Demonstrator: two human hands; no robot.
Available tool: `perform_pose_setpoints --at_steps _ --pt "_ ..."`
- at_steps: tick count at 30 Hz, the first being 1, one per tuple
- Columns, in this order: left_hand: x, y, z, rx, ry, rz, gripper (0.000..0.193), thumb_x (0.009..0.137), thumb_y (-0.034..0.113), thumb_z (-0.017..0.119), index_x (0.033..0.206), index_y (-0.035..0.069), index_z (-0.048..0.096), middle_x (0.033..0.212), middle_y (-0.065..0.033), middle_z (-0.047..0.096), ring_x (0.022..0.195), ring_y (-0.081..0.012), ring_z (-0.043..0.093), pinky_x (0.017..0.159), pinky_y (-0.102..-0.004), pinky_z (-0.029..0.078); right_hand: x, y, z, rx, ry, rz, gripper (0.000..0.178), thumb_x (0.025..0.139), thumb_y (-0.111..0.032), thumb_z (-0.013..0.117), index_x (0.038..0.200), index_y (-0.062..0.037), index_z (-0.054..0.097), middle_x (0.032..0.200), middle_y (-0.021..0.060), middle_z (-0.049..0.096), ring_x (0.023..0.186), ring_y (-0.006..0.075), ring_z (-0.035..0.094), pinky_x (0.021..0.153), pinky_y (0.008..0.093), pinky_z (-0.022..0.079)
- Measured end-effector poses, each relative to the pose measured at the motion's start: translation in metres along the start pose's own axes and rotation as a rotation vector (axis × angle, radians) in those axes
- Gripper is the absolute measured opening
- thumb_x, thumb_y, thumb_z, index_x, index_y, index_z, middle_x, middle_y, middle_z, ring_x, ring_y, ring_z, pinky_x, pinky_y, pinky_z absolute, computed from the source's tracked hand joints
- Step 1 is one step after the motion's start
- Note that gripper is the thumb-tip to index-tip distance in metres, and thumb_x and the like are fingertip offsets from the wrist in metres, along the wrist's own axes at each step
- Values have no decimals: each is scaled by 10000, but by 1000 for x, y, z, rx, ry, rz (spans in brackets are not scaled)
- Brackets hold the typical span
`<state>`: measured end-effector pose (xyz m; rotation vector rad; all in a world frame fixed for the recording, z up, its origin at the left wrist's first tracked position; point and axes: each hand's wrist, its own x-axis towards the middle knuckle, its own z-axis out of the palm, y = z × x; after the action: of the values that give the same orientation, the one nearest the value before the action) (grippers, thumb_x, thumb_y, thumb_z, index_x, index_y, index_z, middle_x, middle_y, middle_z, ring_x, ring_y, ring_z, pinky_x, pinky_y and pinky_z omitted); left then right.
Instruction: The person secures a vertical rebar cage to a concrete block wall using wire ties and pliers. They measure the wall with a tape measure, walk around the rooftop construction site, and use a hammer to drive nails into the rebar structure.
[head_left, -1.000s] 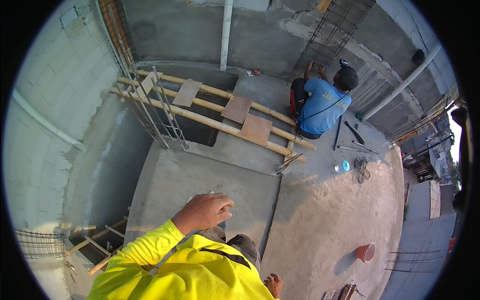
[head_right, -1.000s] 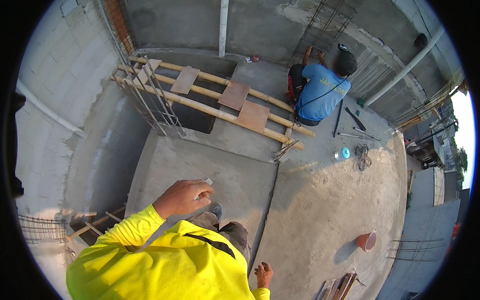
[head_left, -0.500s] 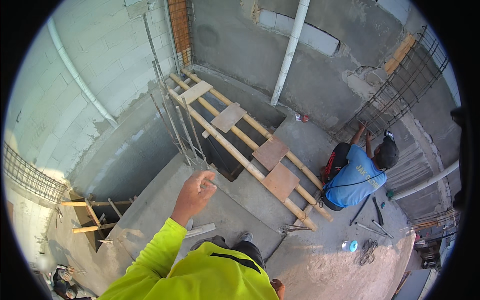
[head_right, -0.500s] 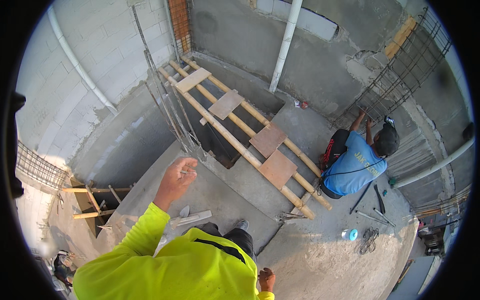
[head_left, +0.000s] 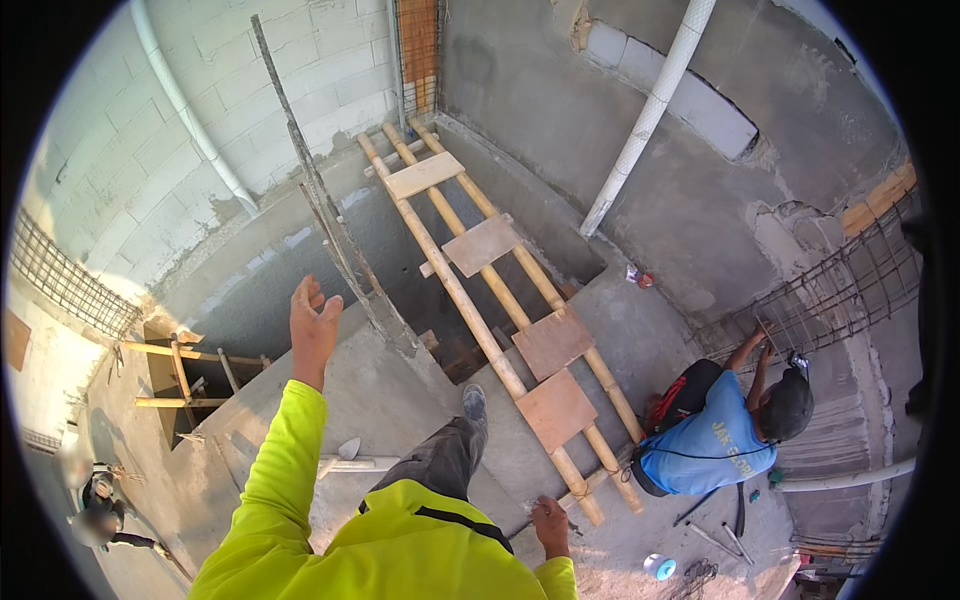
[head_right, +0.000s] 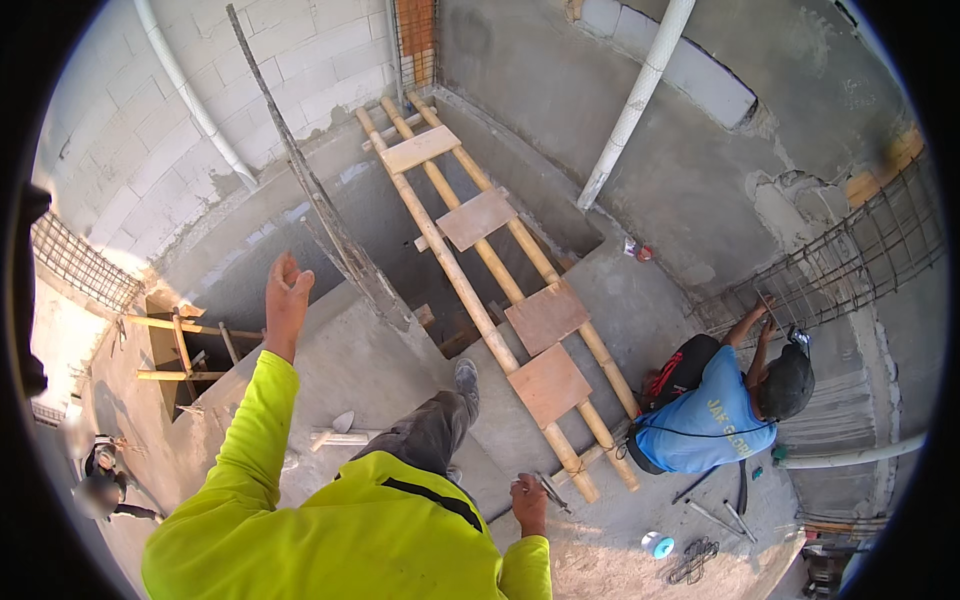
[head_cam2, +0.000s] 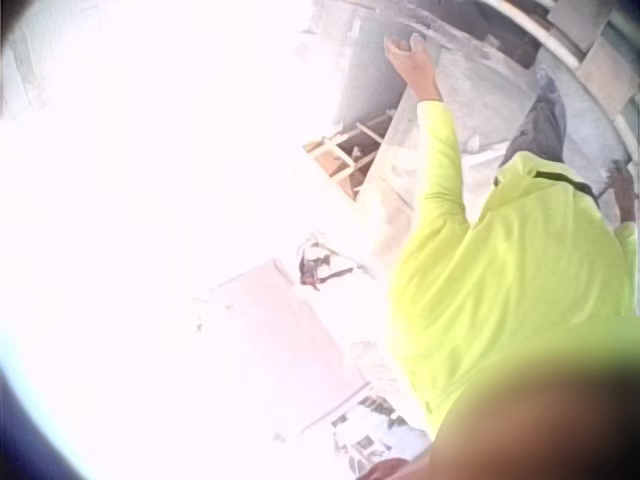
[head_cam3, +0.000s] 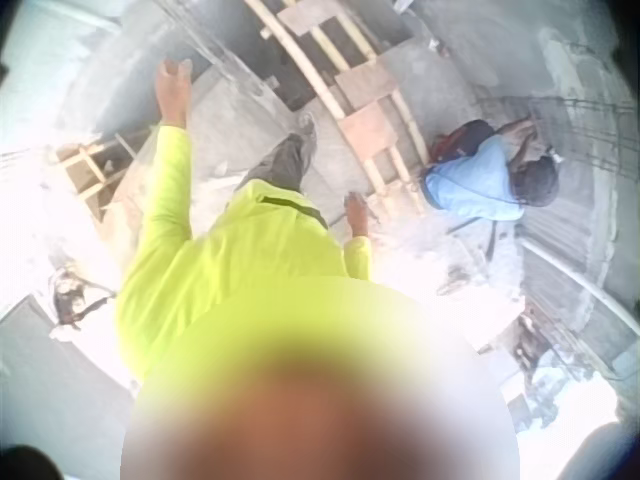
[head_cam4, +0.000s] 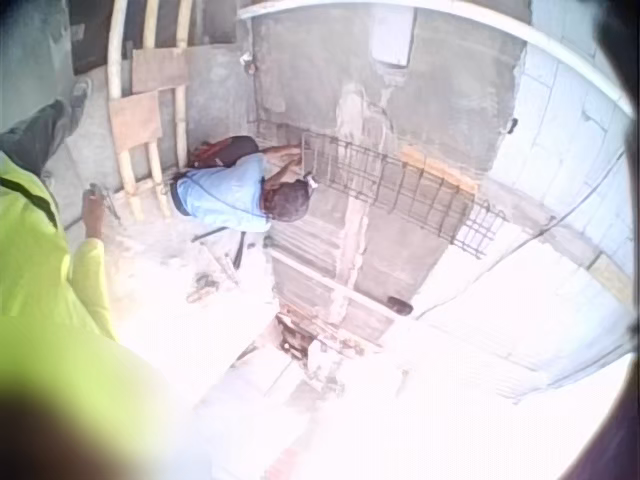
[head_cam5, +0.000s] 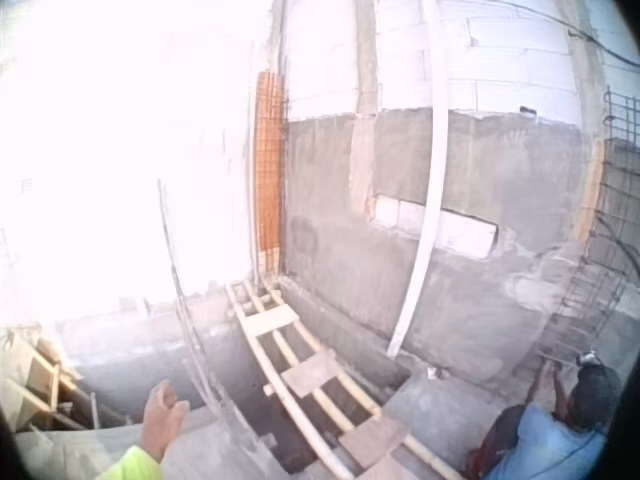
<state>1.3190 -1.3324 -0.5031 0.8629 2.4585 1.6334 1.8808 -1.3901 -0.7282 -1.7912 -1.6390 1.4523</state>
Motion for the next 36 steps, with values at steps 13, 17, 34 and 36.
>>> perform_pose_setpoints --at_steps 13,17,34,36 --pt "89 -12 92 174 225 -179 292 929 221 635 1057 -41 616 890 -120 672 855 -247 644 795 -341 490 194 -121 -108 -23 13 91 318 857 -109 628 1144 28 637 866 121 703 699 170 680 619 296 540" --pt "96 -13 90 169 229 -139 216 983 178 537 1018 -23 607 854 -140 667 806 -257 642 770 -343 493 215 -145 -114 48 2 286 285 833 -106 655 1097 0 670 863 149 712 701 204 699 664 305 549" --pt "97 -21 115 135 399 -299 176 995 117 477 949 -24 573 813 -162 660 781 -276 649 752 -368 495 449 -312 -43 -569 -419 -329 261 872 -93 616 1117 -21 669 959 209 718 900 342 718 780 395 569" --pt "98 -21 120 140 441 -314 195 1003 139 459 944 -12 569 814 -146 634 767 -235 614 750 -347 490 499 -347 -21 -584 -435 -424 278 872 -121 621 1125 -13 668 1043 214 710 948 339 710 815 404 566"
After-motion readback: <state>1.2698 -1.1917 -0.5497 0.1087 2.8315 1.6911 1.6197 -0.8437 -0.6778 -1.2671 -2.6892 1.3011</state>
